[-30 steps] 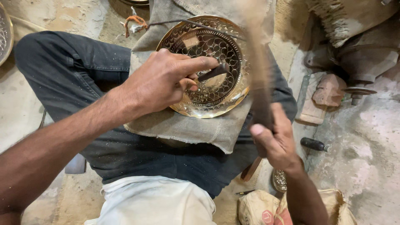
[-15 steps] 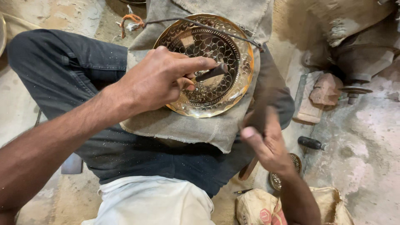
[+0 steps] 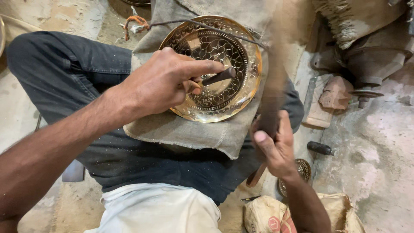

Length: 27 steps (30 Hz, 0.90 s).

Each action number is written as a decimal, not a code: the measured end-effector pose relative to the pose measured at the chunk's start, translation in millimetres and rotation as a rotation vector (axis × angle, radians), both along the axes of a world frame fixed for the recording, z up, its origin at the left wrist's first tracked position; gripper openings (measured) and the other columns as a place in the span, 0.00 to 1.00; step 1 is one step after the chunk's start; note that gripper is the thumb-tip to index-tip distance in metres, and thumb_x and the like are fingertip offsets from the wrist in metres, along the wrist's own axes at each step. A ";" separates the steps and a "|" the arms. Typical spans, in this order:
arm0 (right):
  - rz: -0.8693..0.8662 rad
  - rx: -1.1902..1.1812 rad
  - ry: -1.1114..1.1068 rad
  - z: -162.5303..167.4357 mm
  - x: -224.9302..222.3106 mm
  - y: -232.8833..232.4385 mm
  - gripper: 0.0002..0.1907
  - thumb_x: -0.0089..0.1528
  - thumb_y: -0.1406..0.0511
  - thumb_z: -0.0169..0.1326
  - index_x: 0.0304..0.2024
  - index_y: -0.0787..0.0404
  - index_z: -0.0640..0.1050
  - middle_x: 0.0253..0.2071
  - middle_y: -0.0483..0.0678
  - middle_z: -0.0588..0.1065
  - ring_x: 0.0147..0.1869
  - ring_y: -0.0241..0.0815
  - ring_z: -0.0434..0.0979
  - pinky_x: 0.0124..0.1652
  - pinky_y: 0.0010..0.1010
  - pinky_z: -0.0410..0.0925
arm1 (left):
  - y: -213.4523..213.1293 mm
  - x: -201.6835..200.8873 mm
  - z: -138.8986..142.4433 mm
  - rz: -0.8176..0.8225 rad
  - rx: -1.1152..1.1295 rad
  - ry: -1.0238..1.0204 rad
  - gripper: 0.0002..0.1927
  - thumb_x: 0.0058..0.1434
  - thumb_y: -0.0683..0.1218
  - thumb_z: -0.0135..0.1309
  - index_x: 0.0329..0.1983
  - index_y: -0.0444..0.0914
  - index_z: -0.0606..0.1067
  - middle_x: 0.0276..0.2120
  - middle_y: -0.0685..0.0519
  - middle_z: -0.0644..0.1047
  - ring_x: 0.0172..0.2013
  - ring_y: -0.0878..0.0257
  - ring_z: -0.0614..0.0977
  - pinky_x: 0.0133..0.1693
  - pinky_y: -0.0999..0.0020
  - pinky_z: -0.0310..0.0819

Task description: The person sits on the floor and first sharpens a red-handled chisel by rubbing it against a flat abrasive block on a cloth cushion. They then lay an engraved brass plate on the cushion, hold a punch against the plate's patterned surface, and strike the punch with a wooden mallet to chase the design, repositioning the punch repeatedly across the plate.

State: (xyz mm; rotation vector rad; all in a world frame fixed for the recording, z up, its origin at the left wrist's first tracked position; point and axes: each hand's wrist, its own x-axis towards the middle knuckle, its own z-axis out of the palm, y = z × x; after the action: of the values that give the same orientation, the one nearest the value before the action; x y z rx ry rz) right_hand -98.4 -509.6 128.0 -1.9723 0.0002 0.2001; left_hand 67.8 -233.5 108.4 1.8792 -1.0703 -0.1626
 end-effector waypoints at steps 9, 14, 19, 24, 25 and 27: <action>0.081 -0.185 -0.063 -10.0 -5.7 -25.8 0.19 0.67 0.55 0.52 0.50 0.63 0.67 0.33 0.45 0.69 0.36 0.36 0.70 0.37 0.29 0.68 | -2.2 0.5 0.4 0.010 -0.020 -0.038 0.31 0.52 0.26 0.52 0.59 0.35 0.77 0.38 0.41 0.84 0.34 0.60 0.88 0.37 0.66 0.85; 0.063 0.093 -0.050 -15.1 2.6 -10.7 0.21 0.68 0.55 0.51 0.51 0.62 0.62 0.32 0.43 0.68 0.35 0.32 0.70 0.35 0.26 0.68 | -2.2 0.4 2.8 0.018 -0.004 0.005 0.32 0.51 0.25 0.50 0.59 0.37 0.77 0.36 0.42 0.84 0.35 0.60 0.89 0.37 0.66 0.85; 0.179 -0.312 -0.387 -2.5 8.1 -18.3 0.23 0.72 0.57 0.50 0.53 0.72 0.64 0.43 0.48 0.70 0.49 0.41 0.68 0.48 0.33 0.63 | -2.9 -0.2 2.9 0.035 -0.004 -0.037 0.28 0.55 0.29 0.56 0.59 0.38 0.76 0.34 0.42 0.84 0.34 0.58 0.88 0.36 0.63 0.84; 0.006 0.108 -0.151 -4.9 10.5 -20.4 0.19 0.69 0.53 0.53 0.49 0.61 0.68 0.33 0.44 0.71 0.30 0.32 0.72 0.29 0.25 0.70 | -4.2 -2.8 0.1 0.078 -0.048 -0.056 0.28 0.57 0.29 0.55 0.61 0.39 0.74 0.37 0.43 0.84 0.35 0.58 0.88 0.37 0.64 0.85; 0.004 0.255 -0.179 -7.2 10.5 -18.5 0.19 0.71 0.52 0.53 0.49 0.60 0.68 0.36 0.45 0.73 0.34 0.34 0.75 0.32 0.27 0.74 | -3.8 -4.0 -0.7 0.085 -0.060 -0.067 0.28 0.57 0.29 0.55 0.61 0.39 0.73 0.38 0.43 0.84 0.36 0.58 0.88 0.38 0.64 0.85; 0.106 -0.207 -0.044 7.0 10.3 -31.4 0.19 0.66 0.53 0.54 0.48 0.60 0.70 0.28 0.45 0.69 0.28 0.36 0.70 0.29 0.29 0.67 | -4.6 -4.8 -0.9 0.095 -0.044 -0.074 0.28 0.57 0.30 0.57 0.61 0.39 0.74 0.38 0.43 0.84 0.35 0.57 0.88 0.37 0.64 0.85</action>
State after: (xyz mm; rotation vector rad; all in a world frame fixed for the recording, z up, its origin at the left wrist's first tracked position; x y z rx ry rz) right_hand -88.1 -541.0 135.0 -2.1847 -0.1165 0.2335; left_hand 62.9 -238.1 107.5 1.9043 -1.0240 -0.0145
